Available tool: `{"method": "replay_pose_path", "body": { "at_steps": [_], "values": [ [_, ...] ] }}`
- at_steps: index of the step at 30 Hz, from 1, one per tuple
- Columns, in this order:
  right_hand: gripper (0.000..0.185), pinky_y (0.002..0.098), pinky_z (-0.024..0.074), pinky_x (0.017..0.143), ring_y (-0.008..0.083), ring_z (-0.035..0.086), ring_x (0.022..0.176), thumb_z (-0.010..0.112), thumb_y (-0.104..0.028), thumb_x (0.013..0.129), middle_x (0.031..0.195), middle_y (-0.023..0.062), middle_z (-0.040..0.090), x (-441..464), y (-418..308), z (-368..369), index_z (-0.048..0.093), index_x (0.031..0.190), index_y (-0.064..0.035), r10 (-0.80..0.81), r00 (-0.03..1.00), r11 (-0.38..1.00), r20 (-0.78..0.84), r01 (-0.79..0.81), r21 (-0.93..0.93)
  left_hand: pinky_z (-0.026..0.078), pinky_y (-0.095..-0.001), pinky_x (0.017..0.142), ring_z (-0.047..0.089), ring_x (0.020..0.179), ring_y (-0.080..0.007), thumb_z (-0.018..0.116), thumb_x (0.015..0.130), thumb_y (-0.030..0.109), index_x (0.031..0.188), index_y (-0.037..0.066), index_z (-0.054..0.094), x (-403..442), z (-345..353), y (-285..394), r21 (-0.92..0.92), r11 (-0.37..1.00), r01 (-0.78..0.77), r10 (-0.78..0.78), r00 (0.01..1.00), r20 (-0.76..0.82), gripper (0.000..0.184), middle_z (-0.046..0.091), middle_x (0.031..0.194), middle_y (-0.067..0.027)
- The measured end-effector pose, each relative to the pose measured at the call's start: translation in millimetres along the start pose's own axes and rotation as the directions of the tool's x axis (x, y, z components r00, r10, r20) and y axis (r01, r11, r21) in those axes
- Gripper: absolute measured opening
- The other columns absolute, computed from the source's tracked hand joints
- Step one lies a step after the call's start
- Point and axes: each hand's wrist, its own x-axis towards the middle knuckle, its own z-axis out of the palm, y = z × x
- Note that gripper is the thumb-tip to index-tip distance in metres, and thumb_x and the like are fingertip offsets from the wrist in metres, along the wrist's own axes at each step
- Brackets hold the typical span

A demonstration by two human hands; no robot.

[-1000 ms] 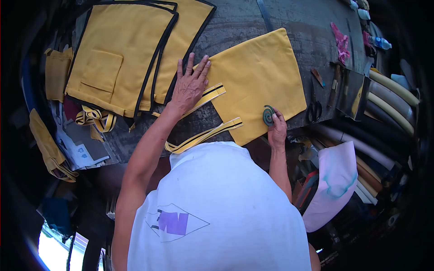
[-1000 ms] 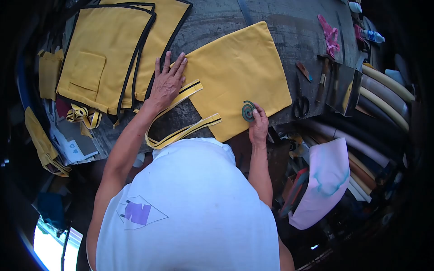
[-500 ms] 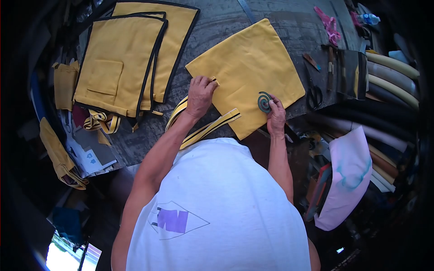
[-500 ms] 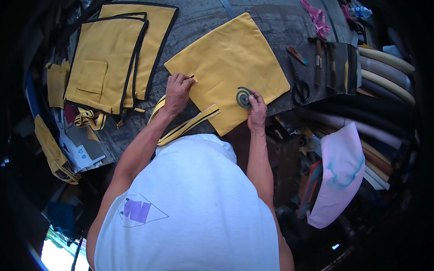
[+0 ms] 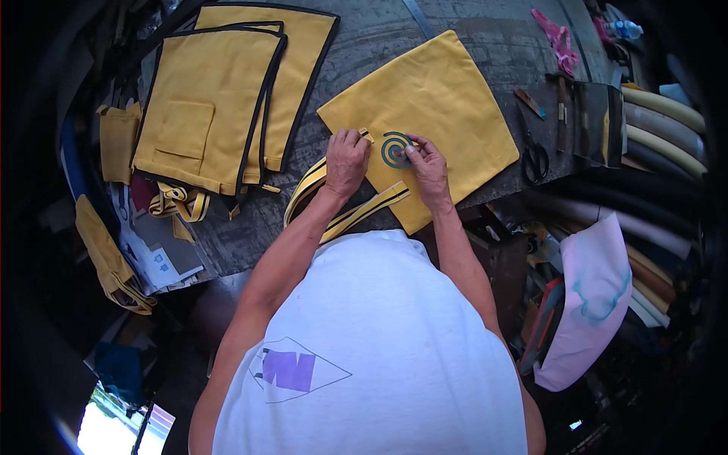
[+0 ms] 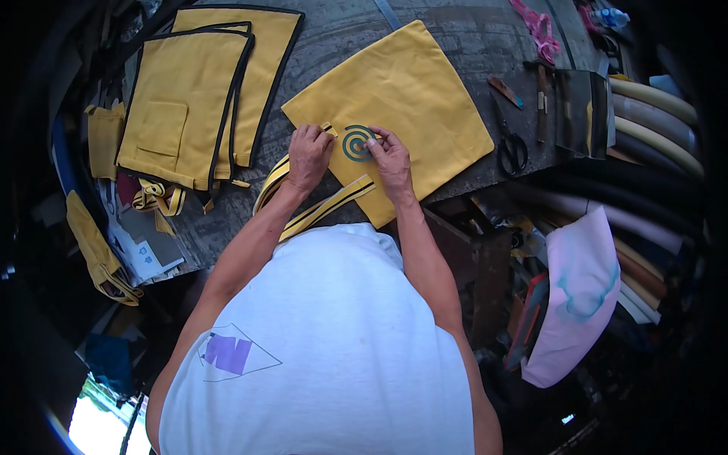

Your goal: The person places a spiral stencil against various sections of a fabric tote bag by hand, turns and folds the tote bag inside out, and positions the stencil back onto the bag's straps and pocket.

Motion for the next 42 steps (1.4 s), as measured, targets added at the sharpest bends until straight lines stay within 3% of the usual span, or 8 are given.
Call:
{"method": "replay_pose_path", "body": {
  "at_steps": [13,29,35,38,41,42],
  "values": [
    [0.030,0.0217,0.0494,0.071,0.0056,0.058,0.078,0.067,-0.008,0.095,0.088,0.0002,0.066,-4,12,19,0.064,0.124,-0.0021,-0.107,0.993,0.934,0.045,0.116,-0.337,0.045,-0.0433,0.080,0.055,0.088,-0.0330,0.070,0.083,0.004,0.090,0.002,0.065,-15,-6,-6,-0.191,0.964,0.187,-0.196,0.980,-0.025,0.009,0.057,0.088,-0.0137],
    [0.029,0.0233,0.0487,0.067,0.0064,0.057,0.074,0.069,-0.010,0.093,0.083,0.0001,0.065,-2,11,21,0.067,0.121,-0.0026,-0.097,0.995,0.900,0.034,0.102,-0.423,0.044,-0.0429,0.080,0.056,0.088,-0.0317,0.067,0.090,0.010,0.092,0.002,0.064,-13,-2,-7,-0.208,0.938,0.278,-0.283,0.959,0.009,0.009,0.059,0.088,-0.0123],
    [0.029,0.0228,0.0482,0.069,0.0064,0.058,0.076,0.068,-0.010,0.094,0.085,-0.0001,0.065,-2,14,19,0.066,0.122,-0.0016,-0.062,0.997,0.923,0.045,0.074,-0.376,0.043,-0.0428,0.079,0.055,0.088,-0.0314,0.068,0.090,0.013,0.087,0.004,0.064,-12,-5,-5,-0.313,0.891,0.330,-0.344,0.939,0.010,0.011,0.058,0.087,-0.0119],
    [0.030,0.0219,0.0484,0.075,0.0068,0.059,0.080,0.066,-0.009,0.095,0.088,0.0006,0.066,-1,11,15,0.064,0.124,0.0002,-0.014,0.999,0.968,0.036,0.023,-0.252,0.042,-0.0427,0.077,0.055,0.086,-0.0300,0.069,0.090,0.014,0.084,0.004,0.064,-17,-37,-18,-0.230,0.785,0.575,-0.407,0.759,0.508,0.013,0.059,0.087,-0.0117],
    [0.032,0.0217,0.0489,0.081,0.0075,0.061,0.085,0.065,-0.009,0.097,0.091,0.0022,0.067,2,4,12,0.061,0.126,0.0026,0.016,1.000,0.989,0.002,-0.015,-0.146,0.044,-0.0401,0.075,0.057,0.083,-0.0292,0.067,0.093,0.015,0.081,0.001,0.063,-16,-45,-18,0.019,0.973,0.231,-0.231,0.958,0.172,0.019,0.059,0.084,-0.0118],
    [0.032,0.0218,0.0490,0.082,0.0077,0.062,0.086,0.064,-0.009,0.097,0.092,0.0028,0.068,4,3,10,0.060,0.127,0.0033,0.021,1.000,0.994,-0.007,-0.022,-0.103,0.044,-0.0404,0.076,0.058,0.087,-0.0289,0.068,0.091,0.013,0.085,0.003,0.065,-8,-41,-20,-0.062,0.989,0.132,-0.132,0.991,0.004,0.013,0.059,0.087,-0.0099]
  ]
}}
